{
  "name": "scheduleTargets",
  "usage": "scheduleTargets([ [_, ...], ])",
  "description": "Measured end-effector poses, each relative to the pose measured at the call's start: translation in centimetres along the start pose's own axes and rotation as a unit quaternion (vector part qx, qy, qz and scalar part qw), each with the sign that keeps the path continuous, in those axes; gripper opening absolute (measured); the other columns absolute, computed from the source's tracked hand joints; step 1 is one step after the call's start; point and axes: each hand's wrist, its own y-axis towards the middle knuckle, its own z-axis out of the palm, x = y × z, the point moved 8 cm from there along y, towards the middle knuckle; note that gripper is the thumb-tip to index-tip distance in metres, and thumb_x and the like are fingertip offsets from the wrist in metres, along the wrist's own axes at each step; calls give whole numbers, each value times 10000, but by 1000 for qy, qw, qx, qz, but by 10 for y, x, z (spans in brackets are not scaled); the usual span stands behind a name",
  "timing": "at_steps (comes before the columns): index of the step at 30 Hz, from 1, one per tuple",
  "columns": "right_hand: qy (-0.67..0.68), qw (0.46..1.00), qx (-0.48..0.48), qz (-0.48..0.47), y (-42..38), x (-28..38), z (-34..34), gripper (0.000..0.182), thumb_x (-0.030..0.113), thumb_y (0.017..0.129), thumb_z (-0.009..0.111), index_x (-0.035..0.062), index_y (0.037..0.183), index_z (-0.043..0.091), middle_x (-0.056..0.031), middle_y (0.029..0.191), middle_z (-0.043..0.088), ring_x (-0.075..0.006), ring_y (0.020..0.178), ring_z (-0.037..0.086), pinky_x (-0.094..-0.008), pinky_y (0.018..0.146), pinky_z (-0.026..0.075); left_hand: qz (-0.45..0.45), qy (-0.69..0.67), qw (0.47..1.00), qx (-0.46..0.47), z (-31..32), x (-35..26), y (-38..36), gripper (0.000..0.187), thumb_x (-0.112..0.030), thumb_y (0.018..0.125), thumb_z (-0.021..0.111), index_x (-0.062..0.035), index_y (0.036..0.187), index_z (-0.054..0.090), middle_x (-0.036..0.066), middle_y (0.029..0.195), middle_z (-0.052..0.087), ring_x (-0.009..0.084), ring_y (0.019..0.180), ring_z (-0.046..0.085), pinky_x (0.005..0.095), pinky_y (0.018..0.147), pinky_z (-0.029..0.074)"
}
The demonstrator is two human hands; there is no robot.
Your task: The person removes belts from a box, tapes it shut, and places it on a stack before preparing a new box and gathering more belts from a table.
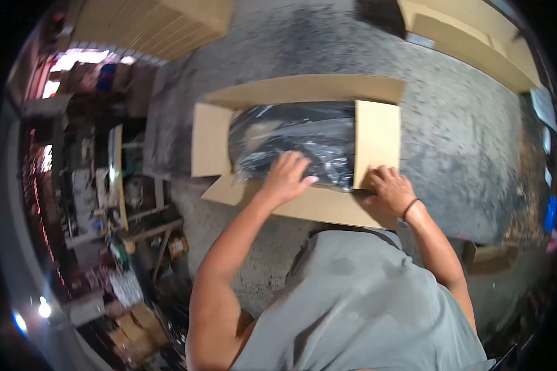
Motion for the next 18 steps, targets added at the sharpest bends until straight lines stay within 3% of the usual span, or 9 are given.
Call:
scheduleTargets([
  [1, 1, 1000, 21, 0, 1, 1, 1, 707, 399, 712, 651, 39, 1266, 399, -113, 1153, 445, -286, 1097, 439, -422, 826, 434, -51, 39, 998, 16, -19, 23, -26, 431, -366, 757, 642, -39, 1023, 552, 138, 1049, 512, 345, 1046, 462, 426, 870, 397],
  [3, -9, 1000, 14, 3, 3, 2, 2, 668, 398, 712, 652, 50, 1242, 440, -110, 1135, 451, -286, 1091, 441, -425, 843, 422, -197, 2, 964, 178, -19, 75, -68, 496, -432, 800, 574, -49, 1114, 542, 149, 1181, 491, 334, 1141, 425, 431, 908, 379],
  [7, -2, 998, 36, 46, 7, 2, 4, 713, 438, 685, 667, 60, 1249, 450, -122, 1170, 443, -293, 1128, 421, -429, 895, 393, -232, 10, 948, 219, 13, 162, -85, 628, -541, 826, 466, -78, 1250, 472, 175, 1313, 414, 330, 1209, 391, 421, 935, 373],
  [9, -14, 999, 18, 38, 7, 0, 8, 803, 507, 626, 687, 62, 1250, 448, -134, 1147, 449, -318, 1093, 420, -417, 917, 370, -240, -23, 917, 316, 28, 180, -76, 653, -575, 846, 384, -81, 1263, 473, 187, 1335, 396, 328, 1216, 402, 415, 956, 363],
  [12, 25, 994, 98, 32, 5, 4, 7, 959, 616, 569, 690, 65, 1298, 400, -188, 1228, 402, -365, 1163, 365, -457, 966, 333, -219, 17, 899, 379, 27, 187, -72, 586, -540, 838, 436, -52, 1131, 574, 191, 1240, 490, 323, 1176, 441, 407, 929, 381],
  [14, 69, 978, 193, 33, -3, 6, 21, 1145, 694, 451, 715, 109, 1356, 329, -245, 1351, 270, -401, 1273, 245, -510, 1031, 252, -231, 27, 940, 249, -46, 166, -74, 466, -454, 822, 526, -18, 949, 632, 179, 1103, 566, 307, 1127, 467, 404, 902, 388],
  [16, 10, 971, 230, 57, -13, 17, 22, 1172, 677, 435, 732, 127, 1373, 295, -249, 1385, 201, -399, 1302, 182, -514, 1044, 225, -191, 34, 969, -151, -125, 176, -86, 397, -360, 779, 620, -5, 954, 592, 171, 988, 571, 310, 1028, 509, 394, 868, 400],
  [17, -46, 958, 274, 73, -20, 21, 26, 1203, 661, 419, 748, 146, 1390, 261, -254, 1419, 131, -396, 1332, 118, -518, 1056, 197, -207, 11, 910, -360, -157, 187, -115, 504, -358, 740, 664, -56, 1112, 509, 170, 997, 555, 349, 1016, 503, 432, 851, 416],
  [18, -31, 948, 301, 97, -23, 25, 30, 1203, 615, 441, 760, 168, 1409, 204, -241, 1450, 9, -368, 1355, 0, -512, 1067, 171, -310, -32, 883, -350, -152, 217, -128, 714, -416, 698, 697, -32, 1228, 411, 219, 1172, 484, 372, 1137, 436, 422, 927, 382],
])
